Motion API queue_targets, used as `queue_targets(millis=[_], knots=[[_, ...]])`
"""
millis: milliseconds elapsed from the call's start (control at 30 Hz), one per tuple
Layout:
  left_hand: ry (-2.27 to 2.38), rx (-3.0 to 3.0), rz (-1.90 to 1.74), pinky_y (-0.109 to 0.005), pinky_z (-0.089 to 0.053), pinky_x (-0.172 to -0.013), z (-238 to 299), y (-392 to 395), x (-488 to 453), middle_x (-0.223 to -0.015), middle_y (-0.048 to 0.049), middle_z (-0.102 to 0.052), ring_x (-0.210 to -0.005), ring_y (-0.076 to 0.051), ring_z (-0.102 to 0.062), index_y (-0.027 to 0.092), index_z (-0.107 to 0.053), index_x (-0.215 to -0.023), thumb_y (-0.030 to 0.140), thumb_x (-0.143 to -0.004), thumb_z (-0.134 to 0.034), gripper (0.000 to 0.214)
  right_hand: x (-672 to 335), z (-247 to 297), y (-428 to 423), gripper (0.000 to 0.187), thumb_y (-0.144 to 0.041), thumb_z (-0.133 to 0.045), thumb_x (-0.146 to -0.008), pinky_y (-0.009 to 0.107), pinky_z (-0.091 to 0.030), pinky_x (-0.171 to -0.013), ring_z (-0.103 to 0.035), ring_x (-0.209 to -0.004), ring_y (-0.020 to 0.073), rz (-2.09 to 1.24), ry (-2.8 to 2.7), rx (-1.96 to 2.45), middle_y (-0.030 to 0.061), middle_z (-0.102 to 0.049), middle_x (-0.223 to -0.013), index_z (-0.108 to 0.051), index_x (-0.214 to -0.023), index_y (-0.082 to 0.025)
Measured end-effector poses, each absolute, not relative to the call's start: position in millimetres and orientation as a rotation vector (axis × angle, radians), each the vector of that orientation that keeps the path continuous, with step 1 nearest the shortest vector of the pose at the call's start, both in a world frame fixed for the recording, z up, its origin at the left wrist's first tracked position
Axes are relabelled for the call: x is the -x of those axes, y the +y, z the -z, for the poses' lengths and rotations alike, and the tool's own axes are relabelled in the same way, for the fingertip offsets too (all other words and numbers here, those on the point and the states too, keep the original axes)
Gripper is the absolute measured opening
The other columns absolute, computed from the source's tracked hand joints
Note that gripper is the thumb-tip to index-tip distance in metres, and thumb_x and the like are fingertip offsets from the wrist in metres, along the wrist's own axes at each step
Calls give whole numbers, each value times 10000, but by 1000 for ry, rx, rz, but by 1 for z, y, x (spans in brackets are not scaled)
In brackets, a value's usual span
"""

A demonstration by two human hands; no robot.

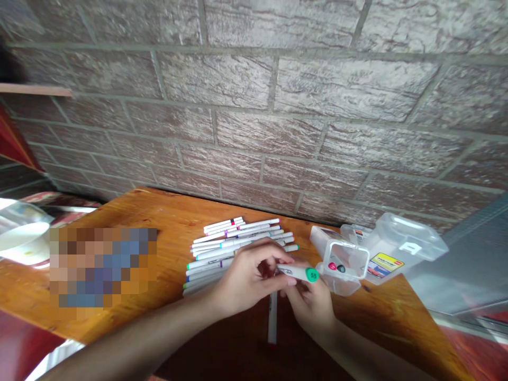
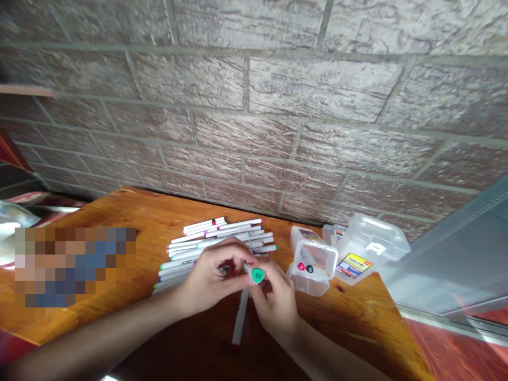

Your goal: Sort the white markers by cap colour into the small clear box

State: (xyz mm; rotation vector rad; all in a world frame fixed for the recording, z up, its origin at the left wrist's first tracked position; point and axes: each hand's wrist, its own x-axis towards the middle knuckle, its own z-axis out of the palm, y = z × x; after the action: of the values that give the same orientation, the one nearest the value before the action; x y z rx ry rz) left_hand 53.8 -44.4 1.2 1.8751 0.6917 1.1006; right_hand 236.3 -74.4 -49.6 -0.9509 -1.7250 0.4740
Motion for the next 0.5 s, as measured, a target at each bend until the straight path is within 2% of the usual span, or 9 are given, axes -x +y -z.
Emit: queue_targets(millis=[133, 367, 500], knots=[[647, -1884, -1241, -221, -425, -588, 4, -43, -58, -918, -62, -666, -645, -102, -527, 146, -762, -945, 299, -876, -822, 178, -237, 48, -73, 203, -205, -592, -987, 338, -593, -654, -721, -731, 231, -501, -1707, 938, 93, -770, -999, -695, -1159, -235], [639, -1962, -1248, -218, -454, -590, 13, -43, -47, -959, -70, -677, -617, -89, -535, 163, -783, -1008, 246, -906, -782, 132, -233, 47, -70, 175, -177, -656, -942, 292, -576, -574, -709, -687, 199, -566, -1698, 913, 73, -753, -990, -703, -1098, -242], [660, -1967, -1246, -223, -466, -585, 17, -43, -43, -980, -80, -695, -620, -97, -557, 170, -787, -1004, 262, -908, -783, 133, -232, 47, -69, 208, -151, -676, -933, 288, -576, -617, -717, -742, 199, -559, -1711, 916, 64, -748, -998, -711, -1113, -249]])
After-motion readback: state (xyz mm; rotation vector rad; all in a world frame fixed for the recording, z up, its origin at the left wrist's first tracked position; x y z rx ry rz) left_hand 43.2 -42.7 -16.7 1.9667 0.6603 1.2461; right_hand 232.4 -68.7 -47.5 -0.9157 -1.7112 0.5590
